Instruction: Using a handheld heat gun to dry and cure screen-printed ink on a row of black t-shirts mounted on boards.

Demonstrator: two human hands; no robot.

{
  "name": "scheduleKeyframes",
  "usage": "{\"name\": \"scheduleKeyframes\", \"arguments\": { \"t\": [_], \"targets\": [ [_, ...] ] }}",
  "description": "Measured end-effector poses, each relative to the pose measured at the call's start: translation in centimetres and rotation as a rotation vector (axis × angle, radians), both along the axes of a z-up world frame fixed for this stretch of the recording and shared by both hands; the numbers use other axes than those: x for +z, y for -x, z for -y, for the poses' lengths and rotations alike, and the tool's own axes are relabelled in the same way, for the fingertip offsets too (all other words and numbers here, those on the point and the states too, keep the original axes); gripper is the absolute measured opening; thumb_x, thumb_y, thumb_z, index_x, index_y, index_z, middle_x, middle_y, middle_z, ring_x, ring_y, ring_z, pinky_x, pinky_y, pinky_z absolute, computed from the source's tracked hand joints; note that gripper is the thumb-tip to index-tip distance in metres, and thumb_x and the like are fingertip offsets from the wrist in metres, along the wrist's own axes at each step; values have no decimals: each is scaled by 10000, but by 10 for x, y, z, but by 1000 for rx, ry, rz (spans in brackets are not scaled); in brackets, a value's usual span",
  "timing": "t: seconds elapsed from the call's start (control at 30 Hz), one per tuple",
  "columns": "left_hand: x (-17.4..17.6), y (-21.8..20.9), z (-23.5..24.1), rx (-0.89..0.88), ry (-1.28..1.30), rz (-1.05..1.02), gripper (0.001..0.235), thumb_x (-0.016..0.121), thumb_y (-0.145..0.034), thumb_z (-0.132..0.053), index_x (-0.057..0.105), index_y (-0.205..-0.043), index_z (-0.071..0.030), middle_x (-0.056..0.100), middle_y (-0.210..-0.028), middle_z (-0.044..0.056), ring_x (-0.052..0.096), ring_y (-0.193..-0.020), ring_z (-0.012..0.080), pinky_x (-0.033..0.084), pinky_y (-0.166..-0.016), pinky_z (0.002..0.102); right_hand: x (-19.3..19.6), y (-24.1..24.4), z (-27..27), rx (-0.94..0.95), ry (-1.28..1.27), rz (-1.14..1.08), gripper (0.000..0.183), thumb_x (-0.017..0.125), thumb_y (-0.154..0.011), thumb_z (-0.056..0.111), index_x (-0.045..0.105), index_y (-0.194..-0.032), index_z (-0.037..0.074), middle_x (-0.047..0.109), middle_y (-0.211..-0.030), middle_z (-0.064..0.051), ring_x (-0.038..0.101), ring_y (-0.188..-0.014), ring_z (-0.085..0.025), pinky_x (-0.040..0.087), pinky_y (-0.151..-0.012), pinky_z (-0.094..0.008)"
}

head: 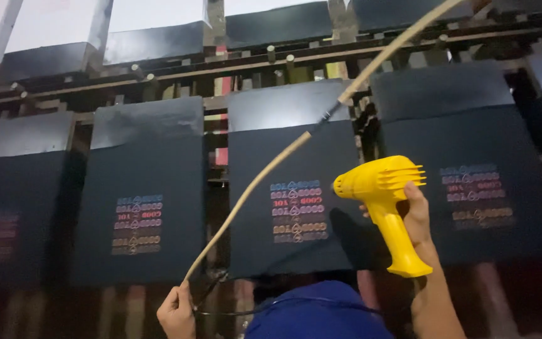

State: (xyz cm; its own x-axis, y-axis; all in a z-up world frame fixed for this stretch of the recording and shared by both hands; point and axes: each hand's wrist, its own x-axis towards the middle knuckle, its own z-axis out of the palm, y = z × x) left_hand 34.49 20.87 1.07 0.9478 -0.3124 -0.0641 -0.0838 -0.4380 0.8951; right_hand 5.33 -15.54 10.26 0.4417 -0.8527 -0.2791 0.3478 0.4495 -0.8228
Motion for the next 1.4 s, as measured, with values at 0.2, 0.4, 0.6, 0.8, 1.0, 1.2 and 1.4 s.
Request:
{"name": "scheduleKeyframes", "arguments": {
  "t": [0.2, 0.4, 0.6, 0.8, 1.0, 1.2, 1.4],
  "targets": [
    [1, -22, -9, 62, 23, -15, 559, 617, -1030, -209, 401, -538, -57, 357, -469, 36, 339, -477, 122, 311, -523, 291, 12, -8, -19, -93, -28, 10, 773, 630, -866, 603, 529, -1440, 95, 647, -1253, -194, 689, -904, -320, 599, -723, -370],
    [-3, -40, -15, 36, 25, 4, 544, 633, -1012, -223, 440, -531, -60, 389, -465, 11, 361, -474, 107, 308, -507, 279, 2, -1, -24, -156, 90, -20, 797, 620, -890, 663, 544, -1425, 77, 676, -1184, -183, 712, -848, -307, 623, -654, -337],
    [-2, -50, -12, 39, 25, -18, 552, 644, -1012, -256, 454, -530, -66, 405, -464, 1, 382, -484, 103, 336, -532, 272, 28, -15, -42, -217, -7, -154, 829, 562, -848, 702, 531, -1449, 132, 653, -1231, -136, 685, -901, -266, 583, -718, -323],
    [-16, -48, -9, -23, 12, -47, 542, 636, -1003, -261, 444, -532, -74, 413, -460, 3, 381, -458, 107, 336, -489, 284, -7, -3, -33, -168, 29, -20, 818, 632, -881, 682, 538, -1443, 96, 675, -1204, -171, 711, -856, -298, 608, -665, -335],
    [-23, -47, -1, -25, 61, -124, 547, 641, -995, -276, 442, -524, -82, 413, -443, -1, 403, -424, 99, 364, -457, 257, 18, -19, -40, -233, 9, -165, 801, 550, -877, 684, 558, -1416, 92, 676, -1180, -157, 692, -880, -275, 581, -719, -334],
    [-24, -51, 1, -49, 43, -120, 538, 621, -1003, -283, 452, -533, -85, 420, -451, -2, 407, -413, 101, 363, -434, 264, -19, -5, -24, -197, 32, -42, 841, 611, -888, 698, 545, -1453, 78, 687, -1196, -186, 716, -880, -312, 615, -703, -362],
    [-15, -56, 2, -35, 19, -121, 567, 649, -974, -298, 429, -501, -78, 407, -433, 1, 390, -421, 105, 349, -462, 265, 10, -29, -35, -261, 24, -14, 851, 679, -810, 702, 582, -1424, 122, 701, -1211, -108, 722, -936, -248, 626, -732, -338]
  ]
}}
